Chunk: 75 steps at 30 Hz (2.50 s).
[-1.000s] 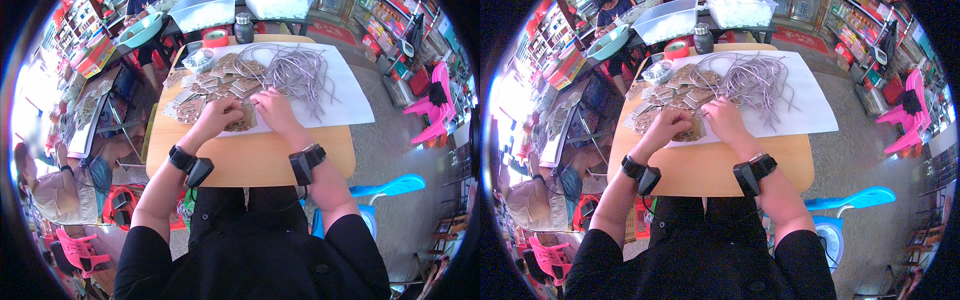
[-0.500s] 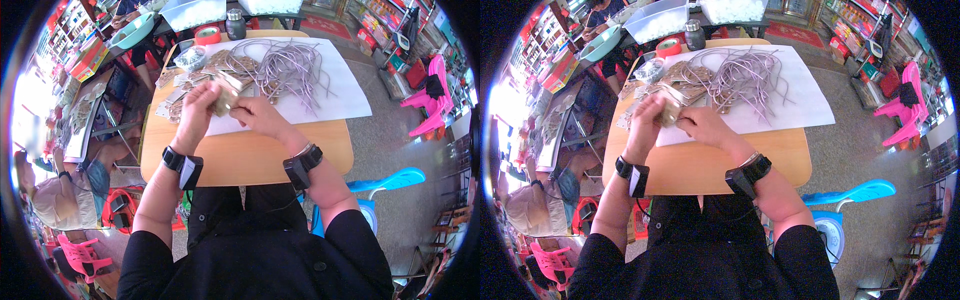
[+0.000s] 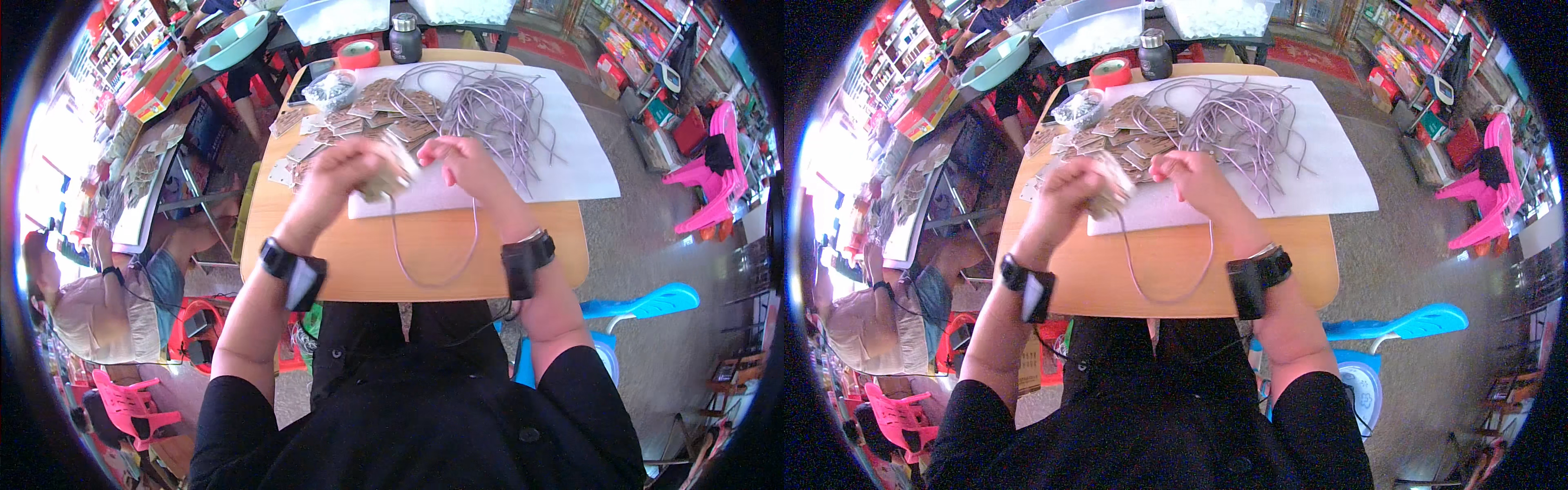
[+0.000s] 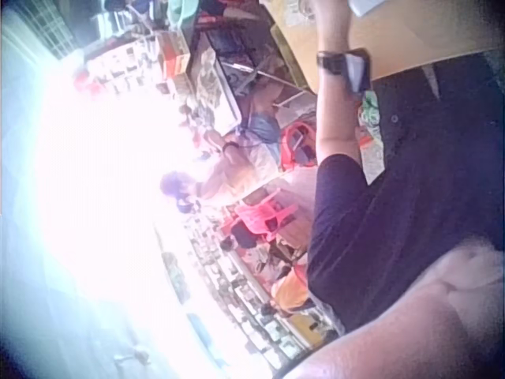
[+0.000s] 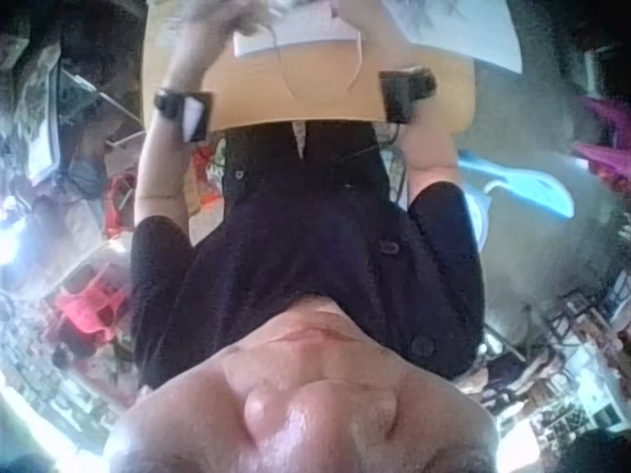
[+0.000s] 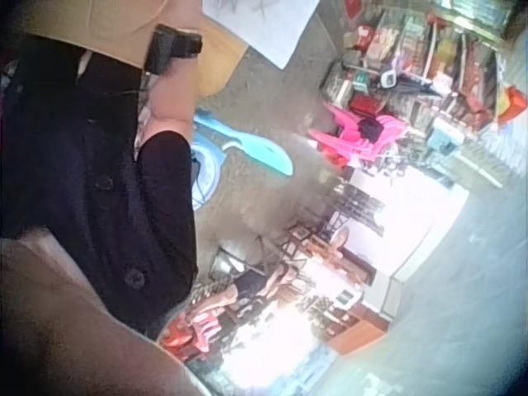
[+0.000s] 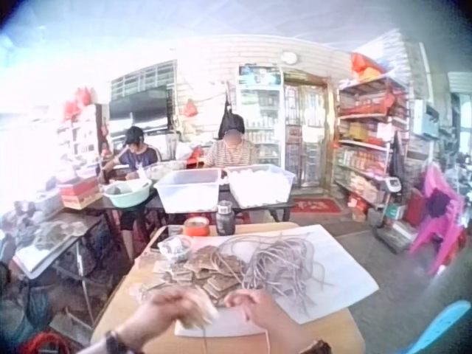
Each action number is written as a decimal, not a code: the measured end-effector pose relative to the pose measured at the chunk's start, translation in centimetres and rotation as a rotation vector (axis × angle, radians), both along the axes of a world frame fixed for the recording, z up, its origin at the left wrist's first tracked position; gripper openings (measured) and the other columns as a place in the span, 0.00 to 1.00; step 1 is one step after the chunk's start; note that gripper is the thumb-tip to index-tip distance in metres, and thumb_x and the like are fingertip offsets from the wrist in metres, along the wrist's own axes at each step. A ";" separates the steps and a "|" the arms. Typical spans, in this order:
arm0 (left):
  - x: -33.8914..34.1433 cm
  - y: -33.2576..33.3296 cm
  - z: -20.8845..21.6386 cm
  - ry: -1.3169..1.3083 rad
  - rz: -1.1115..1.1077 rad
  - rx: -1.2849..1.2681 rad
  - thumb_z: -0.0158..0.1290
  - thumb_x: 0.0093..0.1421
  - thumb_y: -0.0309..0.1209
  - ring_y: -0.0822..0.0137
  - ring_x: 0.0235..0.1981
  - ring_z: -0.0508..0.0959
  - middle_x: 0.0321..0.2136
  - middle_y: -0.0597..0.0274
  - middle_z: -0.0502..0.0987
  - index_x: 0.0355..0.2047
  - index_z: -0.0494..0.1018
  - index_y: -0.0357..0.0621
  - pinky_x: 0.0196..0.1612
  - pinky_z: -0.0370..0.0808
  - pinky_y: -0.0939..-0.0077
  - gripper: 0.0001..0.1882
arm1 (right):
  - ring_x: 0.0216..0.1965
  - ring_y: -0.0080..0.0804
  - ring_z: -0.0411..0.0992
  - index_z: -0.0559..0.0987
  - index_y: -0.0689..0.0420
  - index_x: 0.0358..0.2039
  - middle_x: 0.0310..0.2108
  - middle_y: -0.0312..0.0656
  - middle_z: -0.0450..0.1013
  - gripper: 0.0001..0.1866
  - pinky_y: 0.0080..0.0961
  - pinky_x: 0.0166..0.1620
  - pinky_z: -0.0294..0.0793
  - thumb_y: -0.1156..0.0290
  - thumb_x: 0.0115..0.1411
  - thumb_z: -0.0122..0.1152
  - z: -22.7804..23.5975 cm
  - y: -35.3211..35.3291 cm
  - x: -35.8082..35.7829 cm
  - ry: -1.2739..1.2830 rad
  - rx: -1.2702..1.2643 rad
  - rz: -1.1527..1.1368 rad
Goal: Threading strings through holes in small cardboard or leather shoe components.
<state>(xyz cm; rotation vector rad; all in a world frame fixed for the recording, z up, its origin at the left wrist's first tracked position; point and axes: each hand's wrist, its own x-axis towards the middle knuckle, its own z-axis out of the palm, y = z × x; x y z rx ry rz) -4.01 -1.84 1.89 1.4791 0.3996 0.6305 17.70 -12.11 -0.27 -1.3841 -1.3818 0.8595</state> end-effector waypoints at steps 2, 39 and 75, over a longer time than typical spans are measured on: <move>1.6 -1.3 -1.0 0.124 -0.046 0.103 0.51 0.61 0.30 0.78 0.31 0.74 0.29 0.70 0.76 0.38 0.73 0.40 0.35 0.71 0.81 0.08 | 0.20 0.13 0.62 0.79 0.59 0.35 0.28 0.32 0.74 0.13 0.13 0.25 0.62 0.62 0.63 0.52 0.3 0.2 -0.1 0.464 0.011 0.027; 4.5 -1.3 -4.9 0.135 0.567 0.913 0.57 0.51 0.22 0.64 0.24 0.76 0.23 0.57 0.76 0.29 0.74 0.41 0.28 0.73 0.74 0.04 | 0.17 0.19 0.64 0.75 0.63 0.24 0.15 0.35 0.69 0.08 0.20 0.22 0.63 0.71 0.55 0.57 -0.9 0.4 -4.0 -0.068 0.131 -0.429; 4.0 -0.7 -5.0 0.131 0.384 0.611 0.56 0.55 0.23 0.74 0.30 0.76 0.28 0.62 0.77 0.36 0.75 0.38 0.35 0.74 0.79 0.08 | 0.19 0.20 0.65 0.76 0.63 0.25 0.16 0.37 0.69 0.10 0.22 0.23 0.64 0.69 0.57 0.55 -2.2 1.0 -3.5 -0.060 0.158 -0.371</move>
